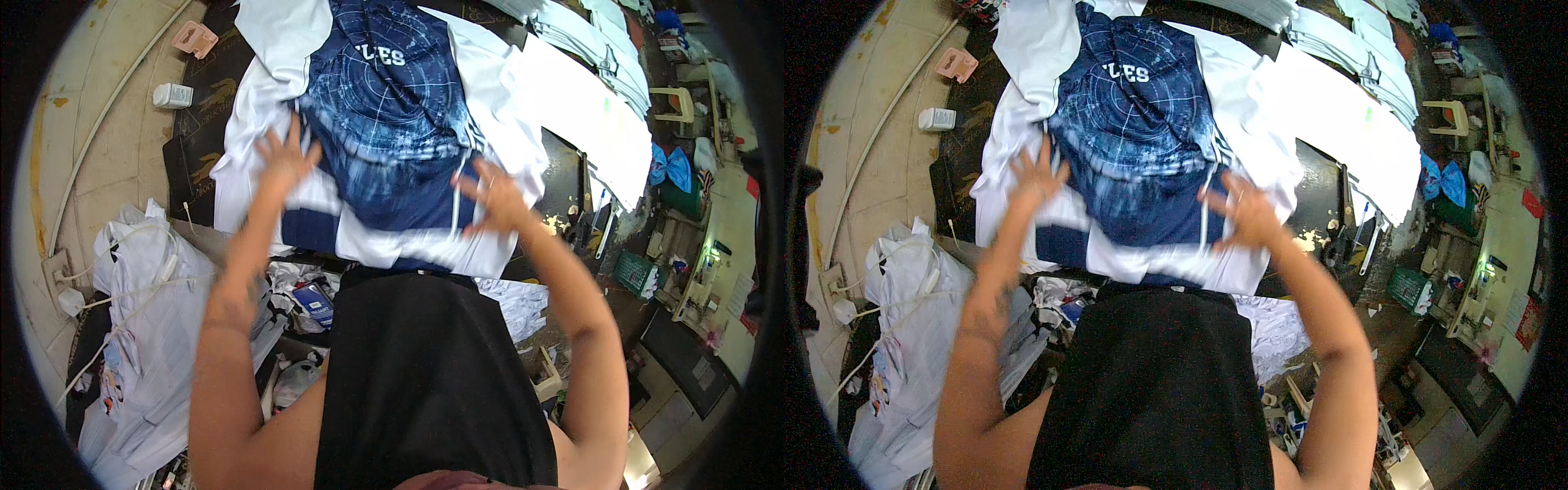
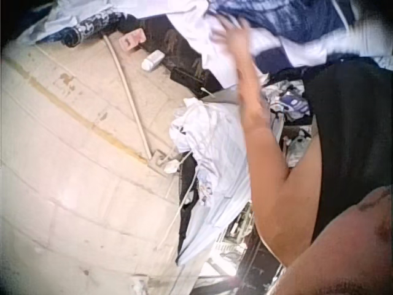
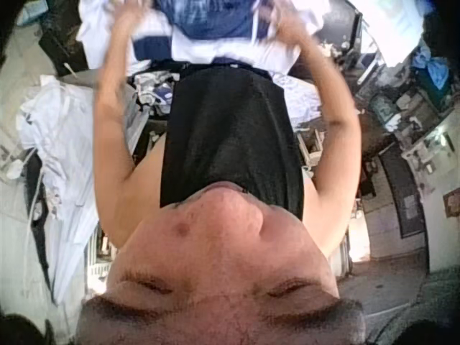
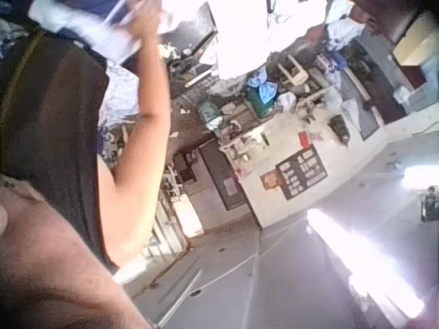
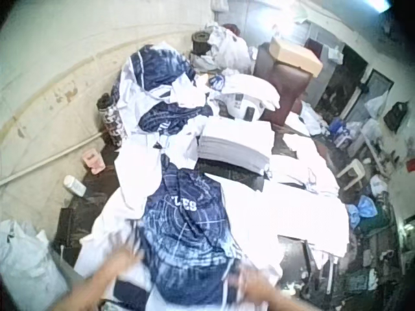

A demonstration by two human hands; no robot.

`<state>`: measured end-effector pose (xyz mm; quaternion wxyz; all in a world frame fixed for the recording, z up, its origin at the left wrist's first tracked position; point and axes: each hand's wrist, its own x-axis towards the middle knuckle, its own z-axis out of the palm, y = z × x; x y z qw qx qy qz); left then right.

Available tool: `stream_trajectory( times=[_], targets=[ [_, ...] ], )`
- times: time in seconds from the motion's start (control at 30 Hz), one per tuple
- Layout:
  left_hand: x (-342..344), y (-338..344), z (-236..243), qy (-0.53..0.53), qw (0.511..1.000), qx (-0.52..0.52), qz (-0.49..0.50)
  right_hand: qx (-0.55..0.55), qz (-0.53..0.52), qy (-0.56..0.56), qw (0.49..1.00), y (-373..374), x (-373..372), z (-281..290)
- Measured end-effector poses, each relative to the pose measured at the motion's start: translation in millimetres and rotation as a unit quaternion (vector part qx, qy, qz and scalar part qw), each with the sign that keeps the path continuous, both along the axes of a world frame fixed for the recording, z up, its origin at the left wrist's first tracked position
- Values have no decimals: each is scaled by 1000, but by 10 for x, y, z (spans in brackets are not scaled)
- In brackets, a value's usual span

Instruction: The person cuts a blue and white jersey and a white fabric sheet using scissors on a cluttered table. They also write on a clipboard with a pen between cutting actions.

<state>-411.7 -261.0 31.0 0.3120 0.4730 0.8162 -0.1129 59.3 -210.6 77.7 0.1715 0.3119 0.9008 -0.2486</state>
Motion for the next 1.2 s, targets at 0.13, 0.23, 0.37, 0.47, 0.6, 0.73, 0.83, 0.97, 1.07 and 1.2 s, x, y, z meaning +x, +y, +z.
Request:
stream_trajectory(
  times=[0.13, 0.23, 0.37, 0.47, 0.6, 0.73, 0.83, 0.97, 1.07, 1.2],
  targets=[
    [-914, 1724, 316, 20, 924, 356, -141, 212, -130, -92, 964, 1592, 290, 204],
    [-985, 2078, 434, -54, 916, 391, -73, 272, -96, 200, 936, 1480, 420, 281],
    [-218, 1154, 151, -40, 984, 171, -24, 157, -201, 82, 964, -121, 344, 62],
    [50, 51, -178, 225, 959, 166, 53, 132, -169, -29, 976, -1232, 692, 24],
    [-324, -963, -401, 222, 936, 272, -1, 160, -351, 78, 919, -1657, 1621, 86],
    [-500, -897, -164, 235, 948, 195, 88, 190, -417, -66, 887, -1380, 2231, -6],
    [171, -465, 184, 458, 840, 270, 111, 174, -440, 13, 881, -1090, 2473, -53],
    [2135, -303, 374, -3, 838, 530, -131, 82, -367, -55, 925, -886, 2734, -82],
    [3566, -737, 151, -73, 842, 463, -268, -2, -346, 45, 937, -958, 2976, -134],
    [4332, -1439, -200, -75, 888, 399, -215, -261, -364, 279, 849, -1243, 3367, -87]
  ],
)
